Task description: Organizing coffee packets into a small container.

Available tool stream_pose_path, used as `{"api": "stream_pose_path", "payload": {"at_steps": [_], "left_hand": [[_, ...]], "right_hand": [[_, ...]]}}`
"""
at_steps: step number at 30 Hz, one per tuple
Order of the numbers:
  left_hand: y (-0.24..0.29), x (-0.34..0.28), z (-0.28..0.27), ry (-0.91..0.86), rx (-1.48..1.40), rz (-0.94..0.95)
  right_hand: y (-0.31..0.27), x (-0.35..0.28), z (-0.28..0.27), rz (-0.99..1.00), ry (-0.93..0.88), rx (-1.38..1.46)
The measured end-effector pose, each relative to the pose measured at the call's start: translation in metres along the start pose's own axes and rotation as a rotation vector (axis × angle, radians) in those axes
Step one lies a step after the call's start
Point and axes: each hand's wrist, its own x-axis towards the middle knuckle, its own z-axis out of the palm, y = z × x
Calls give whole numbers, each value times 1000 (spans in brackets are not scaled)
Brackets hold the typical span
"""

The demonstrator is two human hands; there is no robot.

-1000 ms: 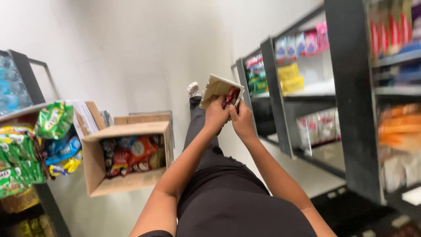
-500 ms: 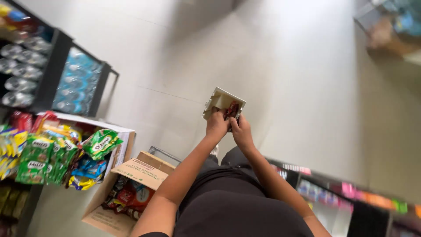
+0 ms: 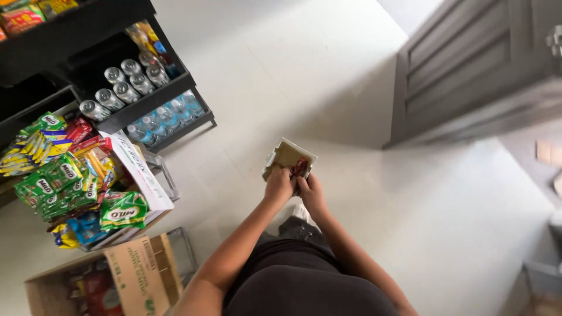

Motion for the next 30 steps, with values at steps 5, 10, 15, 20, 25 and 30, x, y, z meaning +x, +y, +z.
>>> {"api": "stream_pose_path", "payload": {"at_steps": [5,10,15,20,25,30], "left_hand": [[52,85,-46,106,-138,-183],[50,197,-64,277,-179,-251],[9,359,-77,447,-93,-171],[41,499,-174,431,-167,-148],[49,644,-214,437,-154,-102],[25,806,-237,465,-111,-49]], "right_hand": [[-61,117,-2,14,-172,-91],[-94,242,25,-34,-263,-83],[-115,398,71,-57,-261,-186],[-217,526,124,-37,-258,-212],[-263,660,145,-54,-251,-77],[-285,816,175,-18,-268,-18]]}}
